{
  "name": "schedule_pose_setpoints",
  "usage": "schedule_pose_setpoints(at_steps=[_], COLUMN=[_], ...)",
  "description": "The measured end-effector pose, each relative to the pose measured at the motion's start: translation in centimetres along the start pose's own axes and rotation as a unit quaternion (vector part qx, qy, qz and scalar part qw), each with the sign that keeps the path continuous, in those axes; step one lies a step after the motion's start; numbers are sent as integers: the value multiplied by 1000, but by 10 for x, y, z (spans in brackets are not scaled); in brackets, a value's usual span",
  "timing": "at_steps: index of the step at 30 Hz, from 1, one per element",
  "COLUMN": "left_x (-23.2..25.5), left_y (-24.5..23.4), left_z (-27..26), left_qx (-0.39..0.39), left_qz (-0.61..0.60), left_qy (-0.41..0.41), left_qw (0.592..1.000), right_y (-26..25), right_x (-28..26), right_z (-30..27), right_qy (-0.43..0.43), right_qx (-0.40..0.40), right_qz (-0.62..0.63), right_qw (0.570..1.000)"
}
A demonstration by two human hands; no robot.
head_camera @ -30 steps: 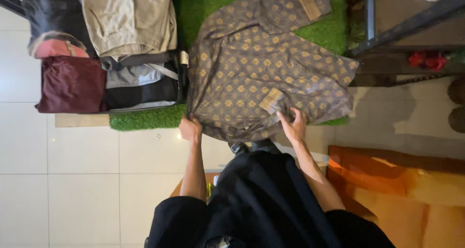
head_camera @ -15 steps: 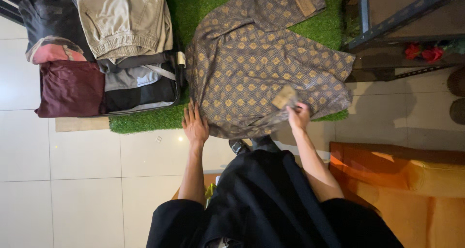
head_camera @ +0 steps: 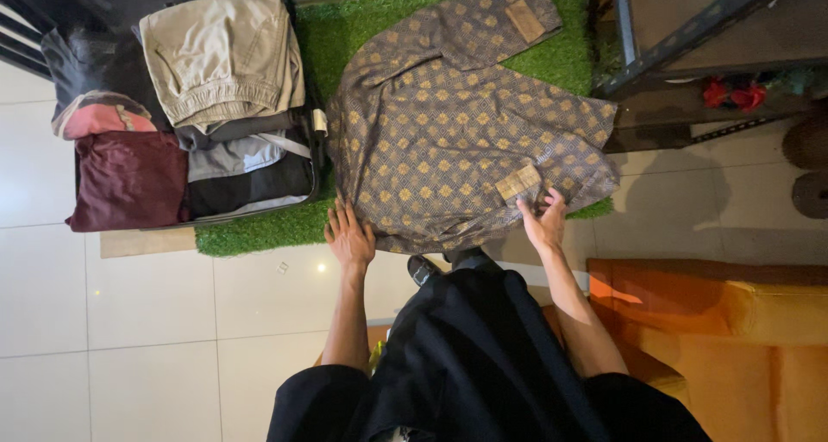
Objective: The person spreads a patterned shirt on a green mat, folds the sleeves and sides to create a rectangle, and then rolls the shirt into a compact shape. They then place the folded shirt into an open suitcase containing other clothes.
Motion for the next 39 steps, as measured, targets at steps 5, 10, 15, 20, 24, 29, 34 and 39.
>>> schedule_pose_setpoints(at_steps=[5,10,15,20,24,29,34,39], left_x=[13,41,69,82,92,93,88,86], left_y=[-24,-33,-18,-8,-14,-16,-4,-1], left_z=[11,39,79,107,113,123,131,137], left_qx=[-82,98,71,56,67,68,67,48], left_qz=[-12,12,-11,15,10,-12,-1,-7], left_qy=[-76,-16,48,47,14,-13,-24,-39], left_qw=[994,995,996,997,998,998,997,998], right_y=[-5,-12,-13,14,31,57,98,126], right_x=[-6,-16,-48,-80,-118,-176,-192,-169], right_z=[14,63,139,229,302,354,371,390], right_qy=[-11,-4,8,-97,-73,11,10,-41], right_qx=[-19,-29,-68,-66,-98,-197,-302,-255], right_qz=[-22,-1,-65,-92,-71,-104,-261,-267], right_qw=[1000,1000,996,989,990,975,917,928])
Point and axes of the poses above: each hand's wrist, its own z-axis towards the middle knuckle, its own y-axis out of the palm, x = y × z, the point moved 4 cm from there along z, towards the middle knuckle, and after that the axes turned 3 degrees about -y, right-handed, at the moved point
